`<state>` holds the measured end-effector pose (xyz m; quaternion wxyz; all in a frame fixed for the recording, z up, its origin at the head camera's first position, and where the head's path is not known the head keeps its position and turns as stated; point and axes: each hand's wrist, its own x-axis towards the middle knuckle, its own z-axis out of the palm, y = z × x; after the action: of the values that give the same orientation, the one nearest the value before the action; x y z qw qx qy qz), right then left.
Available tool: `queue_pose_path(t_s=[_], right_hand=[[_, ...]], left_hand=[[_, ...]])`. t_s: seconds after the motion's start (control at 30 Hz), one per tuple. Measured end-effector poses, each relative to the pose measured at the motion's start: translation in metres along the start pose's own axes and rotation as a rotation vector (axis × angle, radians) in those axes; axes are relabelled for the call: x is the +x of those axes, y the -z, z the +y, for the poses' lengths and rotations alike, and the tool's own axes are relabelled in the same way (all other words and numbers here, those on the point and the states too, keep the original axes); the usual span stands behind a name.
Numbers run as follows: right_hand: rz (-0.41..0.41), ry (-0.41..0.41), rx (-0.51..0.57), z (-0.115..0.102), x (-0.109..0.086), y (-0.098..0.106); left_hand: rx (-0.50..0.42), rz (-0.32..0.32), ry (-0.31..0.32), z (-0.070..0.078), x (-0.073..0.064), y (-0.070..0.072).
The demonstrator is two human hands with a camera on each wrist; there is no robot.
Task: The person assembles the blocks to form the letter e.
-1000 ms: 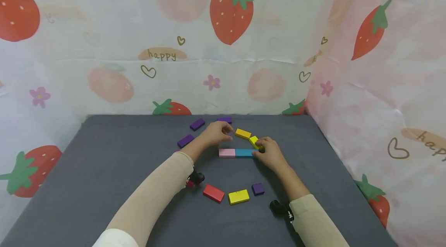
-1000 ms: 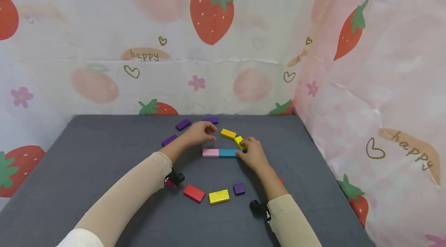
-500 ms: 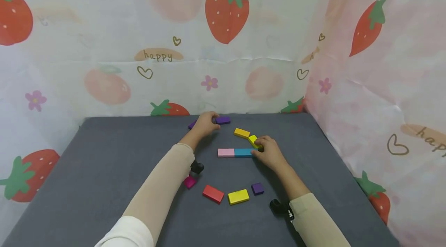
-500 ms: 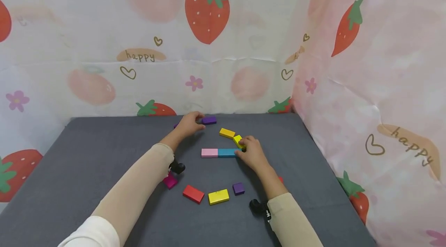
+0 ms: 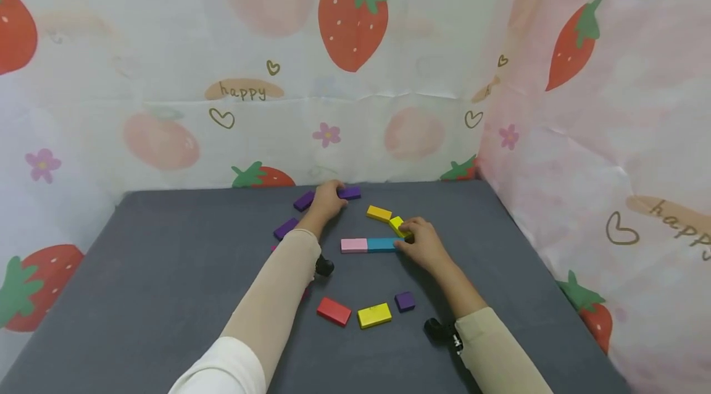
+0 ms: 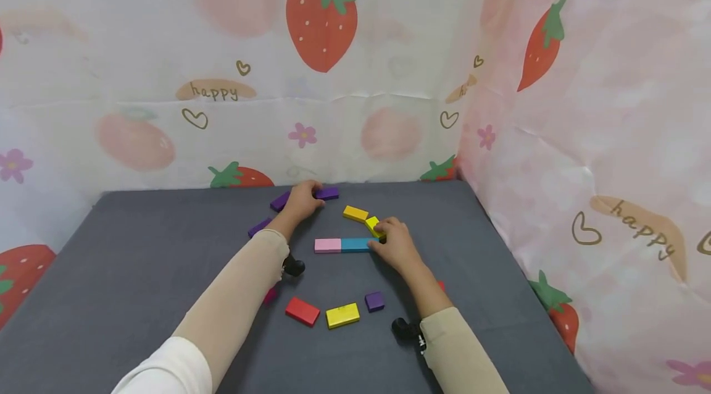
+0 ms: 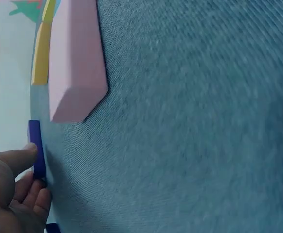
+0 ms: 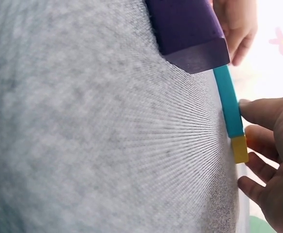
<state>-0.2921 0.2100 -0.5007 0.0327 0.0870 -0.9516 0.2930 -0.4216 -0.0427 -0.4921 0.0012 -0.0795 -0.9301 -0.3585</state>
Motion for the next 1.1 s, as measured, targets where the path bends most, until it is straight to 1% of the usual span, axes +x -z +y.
queue_pose_path(t_s=[0.17, 0.3, 0.4, 0.47, 0.63, 0.83, 0.93, 1.1], right_hand=[[-0.003, -0.004, 0.006, -0.001, 0.002, 0.000], [-0.003, 0.000, 0.001, -0.002, 0.002, 0.001], [0.002, 0.005, 0.006, -0.004, 0.002, 0.000], [0.001, 0.006, 0.009, -0.005, 0.002, 0.000], [-0.008, -0.001, 0.008, -0.005, 0.002, -0.002], [0.002, 0.009, 0.005, -0.004, 0.001, -0.002], [0.001, 0.005, 0.002, -0.004, 0.001, -0.001], [-0.001, -0.001, -0.001, -0.002, 0.000, 0.001]], left_hand=[[-0.012, 0.019, 0.068, 0.001, 0.001, -0.002], [-0.018, 0.052, 0.098, 0.002, 0.000, -0.002], [-0.022, 0.085, 0.107, 0.003, -0.002, -0.002], [-0.018, 0.098, 0.107, 0.002, -0.003, -0.002], [-0.027, 0.099, 0.098, -0.001, -0.003, -0.001], [-0.072, 0.112, 0.076, -0.003, -0.003, 0.002], [-0.083, 0.092, 0.070, -0.002, -0.004, 0.004], [-0.094, 0.040, 0.032, 0.001, -0.004, 0.011]])
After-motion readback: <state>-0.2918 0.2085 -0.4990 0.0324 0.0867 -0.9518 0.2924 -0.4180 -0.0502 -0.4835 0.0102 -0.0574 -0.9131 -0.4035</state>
